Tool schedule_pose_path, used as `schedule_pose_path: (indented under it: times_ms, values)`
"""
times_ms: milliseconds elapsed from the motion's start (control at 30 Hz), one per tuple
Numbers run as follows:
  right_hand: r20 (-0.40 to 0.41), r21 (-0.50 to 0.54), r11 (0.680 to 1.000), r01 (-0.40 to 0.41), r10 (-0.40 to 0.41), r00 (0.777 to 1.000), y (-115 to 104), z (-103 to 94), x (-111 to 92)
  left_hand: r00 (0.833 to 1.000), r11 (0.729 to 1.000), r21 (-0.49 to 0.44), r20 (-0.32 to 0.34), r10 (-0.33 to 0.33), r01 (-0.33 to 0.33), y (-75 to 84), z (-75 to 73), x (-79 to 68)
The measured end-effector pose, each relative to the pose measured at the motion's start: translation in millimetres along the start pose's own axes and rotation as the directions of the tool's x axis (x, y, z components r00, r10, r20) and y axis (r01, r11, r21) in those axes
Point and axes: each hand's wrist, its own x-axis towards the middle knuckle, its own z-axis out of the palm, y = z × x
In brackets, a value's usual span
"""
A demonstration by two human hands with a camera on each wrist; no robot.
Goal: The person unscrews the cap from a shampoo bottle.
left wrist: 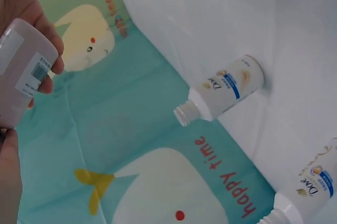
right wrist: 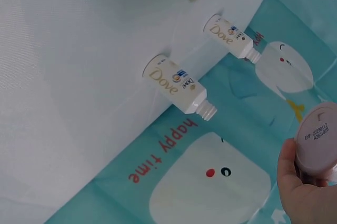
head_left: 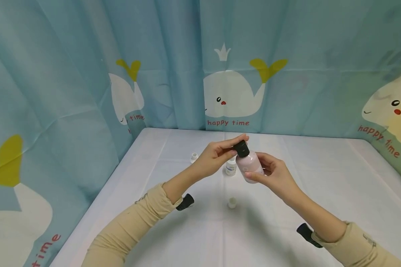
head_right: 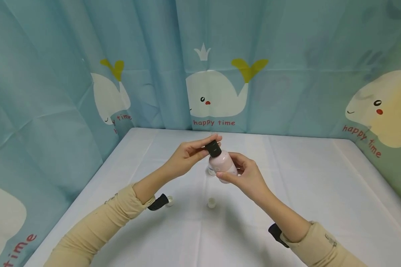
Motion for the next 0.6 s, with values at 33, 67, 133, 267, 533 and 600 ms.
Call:
schedule_pose_path:
  times_ms: [33, 67, 133, 267, 533, 600]
  values:
    - [0.0, -0.002, 1.0, -0.003, 0.003, 1.0, 0.4, -0.1, 0.4, 1.0, 1.0, -0.016, -0.016, -0.012, 0.011, 0.2, 0.7, 0.3]
    - [0.0, 0.0, 1.0, -0.007, 0.007, 1.0, 0.4, -0.2, 0.6, 0.999, 0.999, -0.03, -0.033, -0.022, 0.021, 0.3, 1.3, 0.5]
    - [-0.003, -0.001, 1.0, -0.011, 0.011, 1.0, 0.4, -0.5, 1.0, 0.997, 0.998, -0.059, -0.07, -0.043, 0.039, 0.7, 2.6, 1.0]
    - [-0.009, 0.003, 1.0, -0.015, 0.015, 1.0, 0.3, -1.3, 1.3, 0.984, 0.994, -0.076, -0.16, -0.084, 0.072, 0.8, 5.2, 2.7]
    - [-0.011, 0.025, 1.0, -0.011, 0.012, 1.0, 0.5, -1.6, 1.7, 0.951, 0.995, -0.044, -0.294, -0.094, 0.084, 0.3, 8.9, 6.5]
    - [-0.008, 0.03, 1.0, -0.006, 0.007, 1.0, 0.2, -1.3, 1.7, 0.944, 0.995, -0.049, -0.315, -0.103, 0.092, 0.7, 9.7, 6.8]
